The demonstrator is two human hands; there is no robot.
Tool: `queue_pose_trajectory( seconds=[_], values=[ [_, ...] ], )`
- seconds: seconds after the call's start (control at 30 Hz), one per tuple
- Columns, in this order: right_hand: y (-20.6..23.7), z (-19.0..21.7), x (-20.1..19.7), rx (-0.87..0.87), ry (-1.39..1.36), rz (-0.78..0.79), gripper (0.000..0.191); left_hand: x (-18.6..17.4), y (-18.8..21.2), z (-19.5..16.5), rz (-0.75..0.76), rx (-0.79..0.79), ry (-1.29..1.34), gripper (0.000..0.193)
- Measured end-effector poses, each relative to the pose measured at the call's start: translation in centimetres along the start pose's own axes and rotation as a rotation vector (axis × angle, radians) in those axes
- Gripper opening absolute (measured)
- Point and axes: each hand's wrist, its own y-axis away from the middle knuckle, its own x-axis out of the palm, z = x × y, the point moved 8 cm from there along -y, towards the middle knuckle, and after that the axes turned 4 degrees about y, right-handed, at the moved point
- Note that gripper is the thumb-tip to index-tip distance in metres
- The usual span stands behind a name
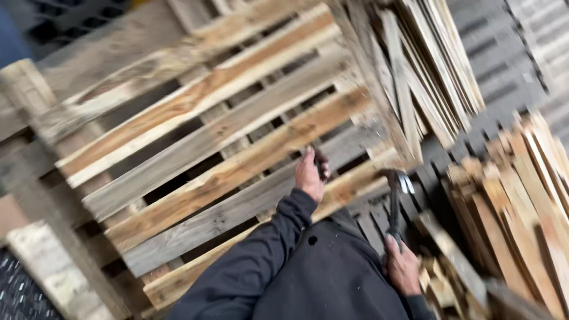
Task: The person positions a wooden plank onto a pallet frame and secures it by hammering nails. They repeatedly pick nails from a nearby container and drive them into the wood to fasten the plank in place.
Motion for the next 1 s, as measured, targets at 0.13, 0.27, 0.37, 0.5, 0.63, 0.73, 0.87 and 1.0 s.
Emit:
queue_pose_trajectory(
  seconds=[0.13,0.27,0.37,0.5,0.63,0.73,0.87,1.0],
  values=[
    [-2.9,6.1,1.0,-0.159,0.058,0.134,0.036,-3.5,1.2,-7.1,-0.009,0.125,0.145,0.019],
    [-5.2,16.6,6.5,-0.329,0.005,0.435,0.031,-3.2,3.4,-9.8,0.056,0.196,0.254,0.021],
    [-6.3,24.9,11.3,-0.537,0.137,0.575,0.034,-1.4,5.4,-10.6,0.117,0.268,0.272,0.022],
    [-7.4,30.4,14.0,-0.511,0.418,0.554,0.044,-0.7,8.2,-13.1,0.207,0.401,0.395,0.018],
    [-4.6,33.6,15.5,-0.613,0.453,0.671,0.042,-3.0,10.6,-15.6,0.195,0.555,0.548,0.018],
    [-2.1,35.7,19.8,-0.713,0.407,0.82,0.041,-4.4,11.8,-16.5,0.202,0.633,0.594,0.019],
    [-1.9,38.3,27.1,-0.769,0.404,0.869,0.044,-5.1,12.2,-17.0,0.233,0.654,0.66,0.019],
    [-3.2,39.4,30.8,-0.68,0.536,0.818,0.044,-6.8,12.6,-18.6,0.224,0.651,0.667,0.024]
  ],
)
